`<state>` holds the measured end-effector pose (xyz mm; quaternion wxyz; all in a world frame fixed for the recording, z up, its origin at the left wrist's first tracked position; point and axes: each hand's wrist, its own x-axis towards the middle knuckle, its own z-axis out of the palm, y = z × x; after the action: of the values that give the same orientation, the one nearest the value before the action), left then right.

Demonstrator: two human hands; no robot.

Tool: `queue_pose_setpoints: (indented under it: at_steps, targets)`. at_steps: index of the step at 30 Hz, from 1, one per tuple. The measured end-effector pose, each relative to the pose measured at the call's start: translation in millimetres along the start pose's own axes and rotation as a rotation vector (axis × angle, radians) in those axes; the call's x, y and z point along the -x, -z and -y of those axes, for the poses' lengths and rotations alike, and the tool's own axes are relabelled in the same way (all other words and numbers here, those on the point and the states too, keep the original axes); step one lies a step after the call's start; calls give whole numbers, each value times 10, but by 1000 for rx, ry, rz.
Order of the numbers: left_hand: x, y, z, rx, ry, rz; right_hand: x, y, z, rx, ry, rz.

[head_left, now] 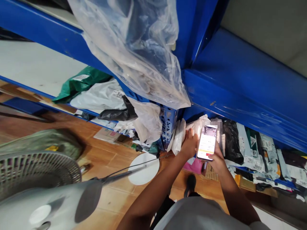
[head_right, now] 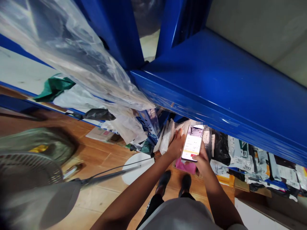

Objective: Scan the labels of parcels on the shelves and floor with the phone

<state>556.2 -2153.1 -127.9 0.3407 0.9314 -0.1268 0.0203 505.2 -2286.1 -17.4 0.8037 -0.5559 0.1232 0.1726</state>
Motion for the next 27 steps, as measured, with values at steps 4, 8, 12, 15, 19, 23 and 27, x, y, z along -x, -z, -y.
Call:
queue_pose_setpoints:
  at_steps: [4,8,12,15,19,23,27]
  targets:
    - [50,90,-148,-69,61,5,63,32,92,37,18,2]
    - [308,227,-259,-135,105,-168,131,220,143,-4,89,-1]
    - [484,236,-268,-173,351,-414,240,436,182,-29,122,-16]
    - [435,163,-262,-141,428,-232,308,551,197,-35,107,-10]
    - [287,65,-292,-170,429,-160,343,614,161,-38,99,8]
    - [239,16,-295,-187,432,-140,352,575,82,-53,57,26]
    - [318,63,-264,-205,381,-140,341,474,-7,-49,-15,84]
